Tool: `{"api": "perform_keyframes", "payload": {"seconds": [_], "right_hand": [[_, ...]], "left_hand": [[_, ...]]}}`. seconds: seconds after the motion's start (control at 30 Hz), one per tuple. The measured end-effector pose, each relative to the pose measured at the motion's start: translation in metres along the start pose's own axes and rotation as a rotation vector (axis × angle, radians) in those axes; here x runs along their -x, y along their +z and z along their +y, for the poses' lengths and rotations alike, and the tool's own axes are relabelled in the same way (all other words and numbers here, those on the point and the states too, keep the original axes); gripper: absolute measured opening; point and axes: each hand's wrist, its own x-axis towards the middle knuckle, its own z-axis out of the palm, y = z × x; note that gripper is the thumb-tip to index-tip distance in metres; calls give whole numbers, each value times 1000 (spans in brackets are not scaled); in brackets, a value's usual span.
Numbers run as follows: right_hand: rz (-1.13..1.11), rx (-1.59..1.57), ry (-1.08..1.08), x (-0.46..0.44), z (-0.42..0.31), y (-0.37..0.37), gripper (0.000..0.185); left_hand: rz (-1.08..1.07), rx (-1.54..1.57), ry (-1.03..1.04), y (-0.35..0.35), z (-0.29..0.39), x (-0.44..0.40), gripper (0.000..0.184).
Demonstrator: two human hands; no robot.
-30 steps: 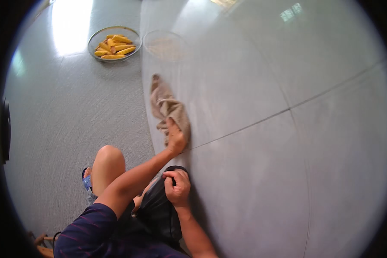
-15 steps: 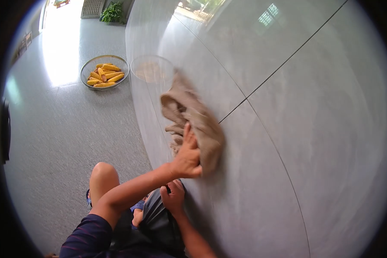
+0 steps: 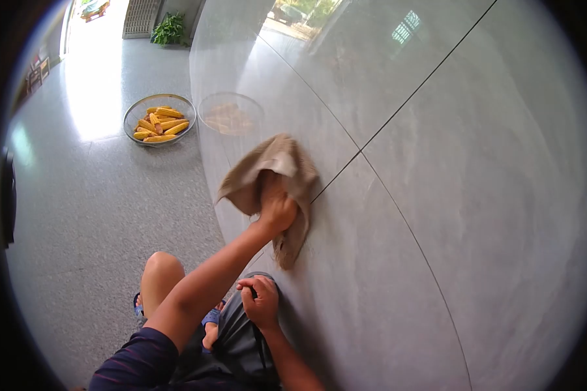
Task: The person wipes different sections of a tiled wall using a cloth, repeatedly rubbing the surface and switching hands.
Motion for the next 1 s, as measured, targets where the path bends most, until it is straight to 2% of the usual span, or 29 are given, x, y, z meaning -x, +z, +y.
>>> {"api": "perform_keyframes", "payload": {"seconds": [0.07,0.1,0.17,0.2,0.23,0.3,0.37,0.4,0.43,0.5,0.57,0.63,0.7,0.73,0.77,0.8,0.87,0.9,0.93,0.97,1.0], "right_hand": [[-11,-23,9,-1,0,0,10],[-16,-7,5,-1,0,0,10],[-21,11,4,-3,0,-2,11],[-14,8,-3,-3,0,-2,10],[-7,4,-11,-3,0,-2,9],[7,32,-17,-5,-3,-1,9],[18,63,-24,-6,-5,-1,9],[14,70,-32,-6,-4,-2,8],[8,79,-40,-7,-4,-2,8],[8,70,-26,-8,-8,-3,8],[10,57,-18,-11,-8,-3,8],[-4,26,-20,-9,-7,-3,9],[1,25,-20,-9,-7,-3,10],[7,22,-32,-9,-7,-4,10],[15,23,-32,-9,-8,-4,10],[6,27,-34,-9,-7,-4,10],[-2,31,-35,-9,-7,-5,11],[-20,19,-1,-8,-7,-5,11],[-39,8,34,-8,-7,-5,12],[-38,8,33,-7,-6,-5,12],[-49,2,47,-7,-5,-4,12]], "left_hand": [[449,138,65,7,-17,7,43],[450,136,68,10,-20,12,43],[618,-185,269,12,-21,22,43],[483,-266,282,13,-28,24,48],[477,-268,281,14,-22,25,48],[273,-52,389,8,11,26,51],[46,11,632,-7,50,23,60],[8,-153,728,-5,63,21,64],[38,-200,826,-10,83,18,56],[78,-169,801,-8,100,7,61],[262,-286,701,-26,126,-9,69],[922,-402,884,-14,114,-63,67],[182,-145,460,-99,150,-30,61],[452,-227,298,-63,121,-60,52],[668,-309,454,-69,114,-63,53],[596,-492,86,-65,109,-57,54],[436,-505,-96,-60,55,-59,59],[636,-185,110,-19,-22,-63,58],[683,-16,225,-8,-36,-50,55],[458,-122,5,-9,-65,-30,54],[551,27,9,15,-106,-22,50]]}}
